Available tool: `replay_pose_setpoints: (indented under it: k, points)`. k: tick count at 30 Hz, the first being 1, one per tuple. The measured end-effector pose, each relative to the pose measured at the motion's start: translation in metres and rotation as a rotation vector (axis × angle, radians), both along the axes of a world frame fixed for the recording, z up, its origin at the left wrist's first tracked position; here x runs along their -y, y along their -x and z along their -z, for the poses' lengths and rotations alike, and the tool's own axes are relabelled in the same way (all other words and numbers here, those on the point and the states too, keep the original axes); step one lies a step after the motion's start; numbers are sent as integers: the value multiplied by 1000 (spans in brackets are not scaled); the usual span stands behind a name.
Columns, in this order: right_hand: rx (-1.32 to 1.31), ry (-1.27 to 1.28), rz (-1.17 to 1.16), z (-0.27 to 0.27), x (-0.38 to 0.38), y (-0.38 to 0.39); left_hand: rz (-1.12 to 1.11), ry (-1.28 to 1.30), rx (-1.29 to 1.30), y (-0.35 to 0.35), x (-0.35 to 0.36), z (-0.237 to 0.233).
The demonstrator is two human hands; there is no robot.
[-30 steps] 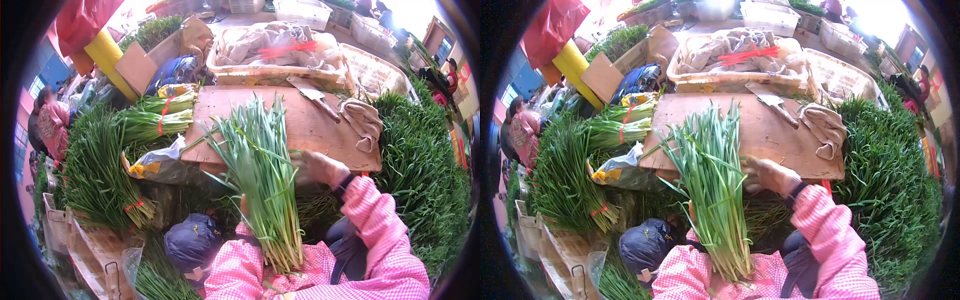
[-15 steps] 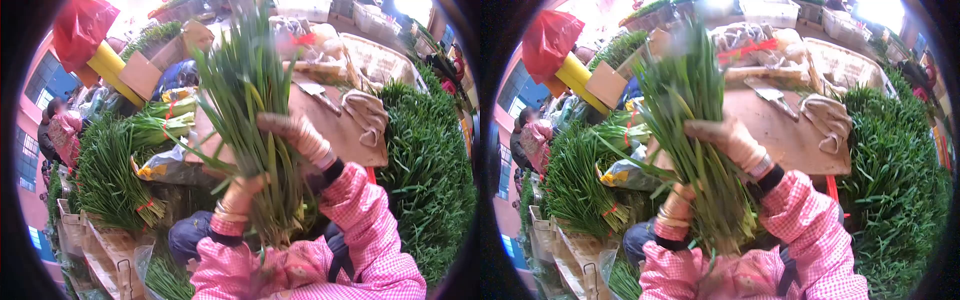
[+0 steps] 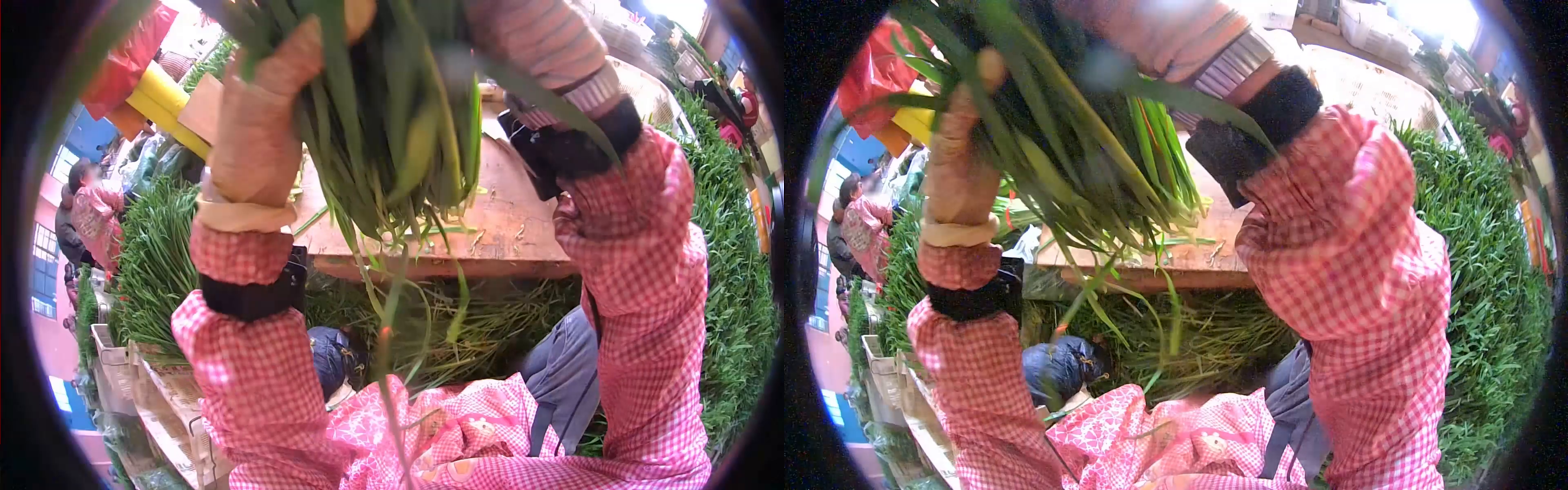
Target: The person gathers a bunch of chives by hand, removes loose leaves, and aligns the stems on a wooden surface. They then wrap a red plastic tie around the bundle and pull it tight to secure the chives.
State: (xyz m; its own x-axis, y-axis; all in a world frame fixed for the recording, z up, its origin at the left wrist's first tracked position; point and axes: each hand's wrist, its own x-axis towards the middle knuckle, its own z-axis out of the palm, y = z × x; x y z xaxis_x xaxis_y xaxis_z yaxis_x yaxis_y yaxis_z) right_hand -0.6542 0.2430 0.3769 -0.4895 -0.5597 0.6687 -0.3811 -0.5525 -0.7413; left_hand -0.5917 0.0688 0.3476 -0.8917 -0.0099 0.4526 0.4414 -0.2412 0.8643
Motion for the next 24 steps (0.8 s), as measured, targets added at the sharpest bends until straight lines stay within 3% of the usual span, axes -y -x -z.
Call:
replay_pose_setpoints:
  k: [1, 3, 4, 5, 8, 11, 15, 17, 21, 24]
  points:
    - [228, 68, -19, 4, 5, -2, 3, 153, -36, 7, 0, 4]
    - [209, 118, -6, 17, 11, 17, -9, 362, -69, 20, 0, 21]
    - [13, -61, 15, 14, 20, 18, -26, 414, -68, 22, -2, 27]
    - [-13, -52, 42, 14, 12, 11, 11, 347, -35, 22, -1, 29]
    - [-97, -75, 292, 14, 19, -14, 117, 222, 74, 16, -5, 14]
    - [-213, -111, 639, 17, 41, -13, 54, 473, -3, 18, -11, 7]
    - [-375, -296, 456, 3, 34, -1, 256, 566, -195, 15, -1, 1]
    - [-392, -400, 525, 0, 28, -1, 411, 499, -216, 16, -2, 0]
    - [-461, -615, 696, -4, 36, 0, 549, 360, 118, 18, 7, -7]
    - [-400, -765, 743, -15, 31, -7, 379, 639, 43, 12, 8, -16]
